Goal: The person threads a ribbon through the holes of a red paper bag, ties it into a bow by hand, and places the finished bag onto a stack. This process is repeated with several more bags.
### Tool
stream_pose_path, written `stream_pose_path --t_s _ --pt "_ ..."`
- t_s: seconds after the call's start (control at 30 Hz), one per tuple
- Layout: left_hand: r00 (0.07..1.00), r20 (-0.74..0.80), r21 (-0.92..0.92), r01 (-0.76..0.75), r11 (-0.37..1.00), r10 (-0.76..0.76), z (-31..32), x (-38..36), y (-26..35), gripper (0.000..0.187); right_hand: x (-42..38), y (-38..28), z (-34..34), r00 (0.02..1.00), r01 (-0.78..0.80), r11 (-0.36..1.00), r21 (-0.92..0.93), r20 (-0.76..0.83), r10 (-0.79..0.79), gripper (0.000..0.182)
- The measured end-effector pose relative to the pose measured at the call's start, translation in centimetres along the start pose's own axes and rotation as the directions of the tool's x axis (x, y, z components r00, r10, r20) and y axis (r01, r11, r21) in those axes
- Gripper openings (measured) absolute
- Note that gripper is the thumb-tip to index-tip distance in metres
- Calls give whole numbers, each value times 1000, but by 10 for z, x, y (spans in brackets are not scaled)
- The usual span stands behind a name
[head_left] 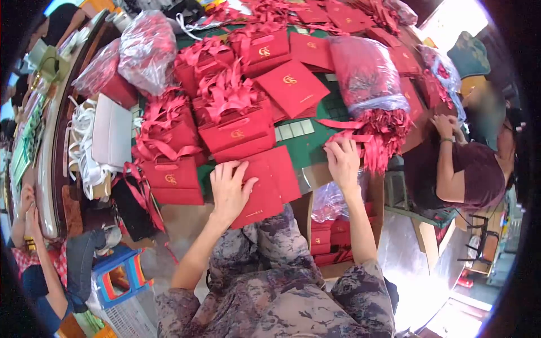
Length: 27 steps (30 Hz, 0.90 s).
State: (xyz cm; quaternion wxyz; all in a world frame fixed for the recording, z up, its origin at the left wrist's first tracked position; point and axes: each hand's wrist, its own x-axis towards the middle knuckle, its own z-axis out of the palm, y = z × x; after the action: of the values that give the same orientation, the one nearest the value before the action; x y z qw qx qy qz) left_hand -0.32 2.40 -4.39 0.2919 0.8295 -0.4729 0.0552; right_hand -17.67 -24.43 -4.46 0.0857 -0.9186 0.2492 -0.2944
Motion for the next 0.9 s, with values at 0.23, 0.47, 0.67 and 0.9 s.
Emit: stream_pose_path --t_s 0.23,0.47,0.67,0.9 --pt "999 8 -50 51 997 -51 5 4 1 42 -8 -30 -21 981 189 978 92 16 -191 18" --pt "991 95 -54 97 994 -92 3 8 -3 42 -25 -58 0 954 266 958 105 112 -277 19" --pt "972 185 -103 162 981 -141 -2 14 -8 39 -42 -97 10 906 331 894 302 163 -390 31" --pt "929 286 -416 340 844 -233 -25 16 -12 32 -34 -151 6 978 -191 757 625 191 90 16"
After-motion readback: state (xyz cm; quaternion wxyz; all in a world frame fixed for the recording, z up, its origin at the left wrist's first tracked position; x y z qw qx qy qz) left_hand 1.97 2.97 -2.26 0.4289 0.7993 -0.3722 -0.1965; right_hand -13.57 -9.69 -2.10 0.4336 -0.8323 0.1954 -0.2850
